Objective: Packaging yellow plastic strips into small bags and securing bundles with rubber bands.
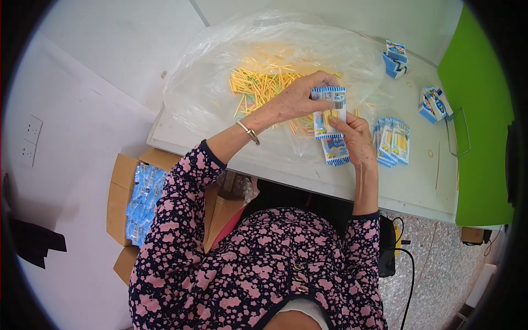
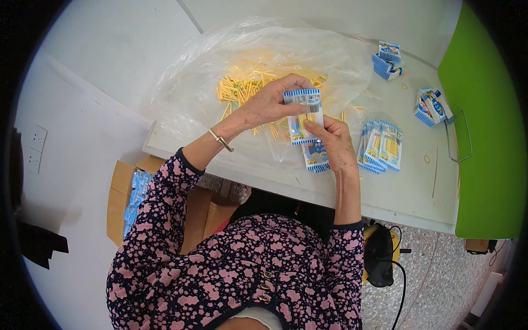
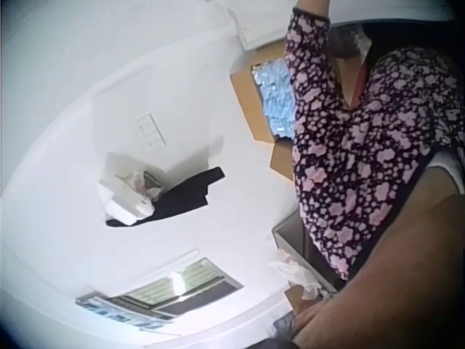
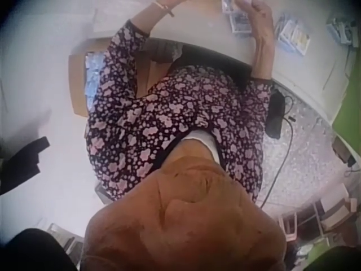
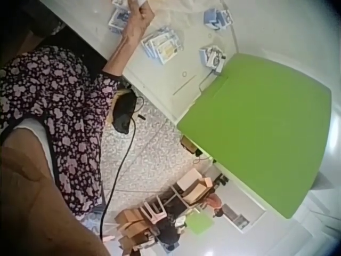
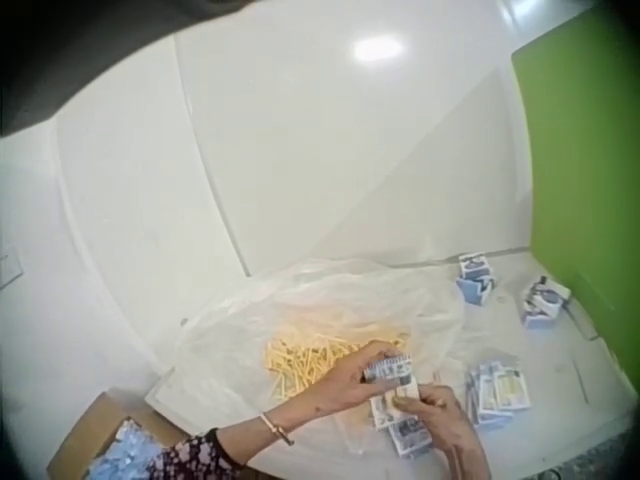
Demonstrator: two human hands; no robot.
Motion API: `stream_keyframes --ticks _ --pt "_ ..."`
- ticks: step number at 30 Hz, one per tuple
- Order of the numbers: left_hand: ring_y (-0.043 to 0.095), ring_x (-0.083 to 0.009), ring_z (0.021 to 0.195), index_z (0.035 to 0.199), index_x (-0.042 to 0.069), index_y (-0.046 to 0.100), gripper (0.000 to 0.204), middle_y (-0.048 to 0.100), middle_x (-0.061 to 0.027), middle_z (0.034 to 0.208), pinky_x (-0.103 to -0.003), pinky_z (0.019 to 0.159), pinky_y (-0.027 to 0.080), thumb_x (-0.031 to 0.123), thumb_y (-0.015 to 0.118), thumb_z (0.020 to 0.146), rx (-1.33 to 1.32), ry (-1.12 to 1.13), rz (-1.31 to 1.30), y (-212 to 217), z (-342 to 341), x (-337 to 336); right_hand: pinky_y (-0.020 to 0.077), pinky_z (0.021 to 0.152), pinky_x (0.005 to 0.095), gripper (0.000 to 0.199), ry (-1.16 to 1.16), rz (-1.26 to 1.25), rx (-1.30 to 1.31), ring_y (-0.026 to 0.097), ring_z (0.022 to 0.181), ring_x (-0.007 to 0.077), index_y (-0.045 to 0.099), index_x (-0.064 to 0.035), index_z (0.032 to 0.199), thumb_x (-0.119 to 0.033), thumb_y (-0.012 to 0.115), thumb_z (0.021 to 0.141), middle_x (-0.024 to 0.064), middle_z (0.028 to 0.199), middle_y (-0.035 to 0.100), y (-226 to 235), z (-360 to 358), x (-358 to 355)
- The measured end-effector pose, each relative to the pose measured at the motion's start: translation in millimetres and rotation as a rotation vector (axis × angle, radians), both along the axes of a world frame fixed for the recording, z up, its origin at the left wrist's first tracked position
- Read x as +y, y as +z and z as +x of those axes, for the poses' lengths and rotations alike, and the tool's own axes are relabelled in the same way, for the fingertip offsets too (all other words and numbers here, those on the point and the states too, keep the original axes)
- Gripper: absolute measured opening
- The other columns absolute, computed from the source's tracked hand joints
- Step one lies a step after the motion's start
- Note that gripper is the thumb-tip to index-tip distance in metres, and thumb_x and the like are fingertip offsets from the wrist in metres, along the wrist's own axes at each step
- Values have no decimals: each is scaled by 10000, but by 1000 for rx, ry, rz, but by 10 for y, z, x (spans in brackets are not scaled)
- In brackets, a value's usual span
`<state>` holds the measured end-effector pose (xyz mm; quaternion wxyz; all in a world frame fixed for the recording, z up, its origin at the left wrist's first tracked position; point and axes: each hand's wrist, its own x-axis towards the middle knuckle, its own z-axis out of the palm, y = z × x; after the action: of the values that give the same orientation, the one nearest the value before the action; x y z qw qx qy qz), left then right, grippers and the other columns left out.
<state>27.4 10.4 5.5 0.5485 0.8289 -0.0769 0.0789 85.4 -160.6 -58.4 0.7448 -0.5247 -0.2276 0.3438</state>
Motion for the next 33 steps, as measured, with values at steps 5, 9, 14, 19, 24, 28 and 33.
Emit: stream_keyframes --ticks 5,9,14,19,24,28,33 --pt "550 -125 927 1115 41 486 343 576 -59 1022 -255 804 452 98 611 801 -23 0 92 -22 68 31 441 530 189 204 -28 -10 49 551 618 45 645 1 957 -150 630 820 19 772 634 55 -2 13" --pt "545 -127 929 1100 46 496 341 575 -56 1003 -260 806 447 115 626 793 17 22 108 12 60 -11 433 524 185 200 -6 -19 19 539 604 40 645 6 939 -153 634 817 12 748 626 22 45 -29" --pt "538 -140 961 1056 47 517 322 569 -49 999 -270 812 437 154 653 785 99 17 218 65 92 -26 427 527 188 197 -4 -18 -23 537 603 39 647 9 928 -153 635 816 15 740 628 -15 10 4" --pt "552 -128 923 1040 57 523 308 605 -62 959 -267 804 435 146 657 778 -4 34 82 18 120 -15 430 545 191 201 -15 -11 -29 544 618 44 650 6 929 -157 640 811 23 754 635 38 5 -36" --pt "558 -111 889 1035 54 527 301 636 -66 922 -253 789 438 129 657 775 177 60 -118 76 76 18 424 604 189 212 -36 -9 2 552 654 49 652 3 939 -160 645 804 34 775 644 27 12 -67" --pt "550 -95 858 1048 39 527 318 624 -59 939 -228 768 436 134 661 776 157 -5 -122 49 81 4 423 616 194 214 -20 29 61 550 648 51 653 2 945 -156 645 801 40 787 648 21 -2 -59" --pt "547 -87 796 1059 19 522 318 612 -49 915 -211 737 445 137 648 792 134 -29 -140 135 75 -66 444 655 191 199 -90 -34 -42 567 706 47 639 6 972 -123 612 823 40 838 651 147 46 -272"
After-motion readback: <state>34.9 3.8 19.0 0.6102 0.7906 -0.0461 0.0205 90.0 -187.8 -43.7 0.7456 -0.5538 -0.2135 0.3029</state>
